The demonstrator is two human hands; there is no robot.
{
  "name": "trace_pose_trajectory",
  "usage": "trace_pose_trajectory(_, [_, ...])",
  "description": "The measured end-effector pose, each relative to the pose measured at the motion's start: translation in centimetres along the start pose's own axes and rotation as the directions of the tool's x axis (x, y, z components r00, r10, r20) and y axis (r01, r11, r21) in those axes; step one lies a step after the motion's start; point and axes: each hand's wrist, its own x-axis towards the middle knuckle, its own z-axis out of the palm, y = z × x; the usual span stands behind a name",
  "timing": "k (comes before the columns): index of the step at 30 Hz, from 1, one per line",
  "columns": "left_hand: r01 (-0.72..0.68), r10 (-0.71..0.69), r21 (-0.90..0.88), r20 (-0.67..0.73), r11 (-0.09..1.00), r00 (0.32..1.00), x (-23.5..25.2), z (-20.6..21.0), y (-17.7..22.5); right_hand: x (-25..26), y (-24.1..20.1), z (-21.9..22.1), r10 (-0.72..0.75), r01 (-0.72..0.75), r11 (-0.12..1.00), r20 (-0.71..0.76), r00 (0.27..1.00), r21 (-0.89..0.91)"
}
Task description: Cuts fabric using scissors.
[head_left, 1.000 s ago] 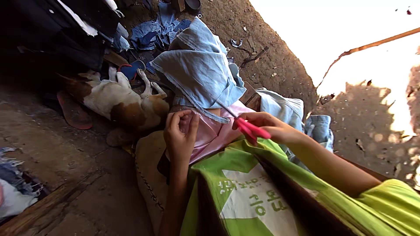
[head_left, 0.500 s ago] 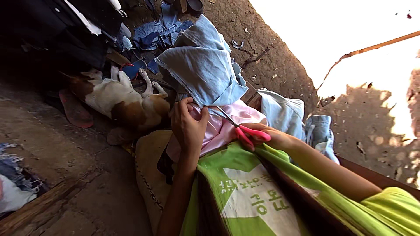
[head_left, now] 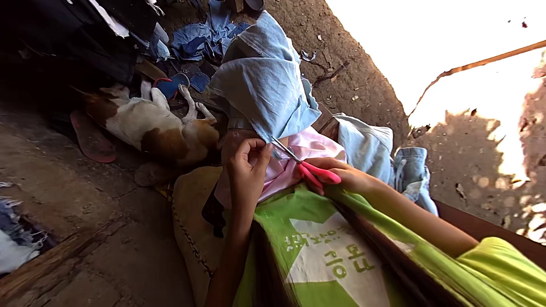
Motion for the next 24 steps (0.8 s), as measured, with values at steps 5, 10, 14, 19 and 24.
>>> trace_pose_trajectory(5, [0.014,-0.014,-0.045,0.001,0.999,1.0,0.1,0.1,0.0,1.2,0.4,0.6,-0.062,0.061,0.997,0.022,0.998,0.046])
trace_pose_trajectory(10, [0.017,-0.017,-0.04,-0.008,0.999,1.0,0.0,0.5,-0.3,2.4,0.4,1.5,-0.076,0.078,0.996,-0.034,0.996,0.046])
trace_pose_trajectory(14, [0.016,-0.016,-0.063,-0.007,0.998,1.0,-0.2,0.6,-0.4,3.0,0.8,2.0,-0.097,0.102,0.994,-0.086,0.992,0.05])
trace_pose_trajectory(19, [-0.014,0.013,-0.053,-0.019,0.998,1.0,-0.1,0.5,-0.6,3.1,0.7,2.5,-0.096,0.108,0.991,-0.144,0.985,0.076])
trace_pose_trajectory(24, [-0.027,0.032,0.053,-0.083,0.998,0.996,0.2,1.3,-0.6,3.2,0.8,2.6,-0.117,0.132,0.987,-0.158,0.98,0.089])
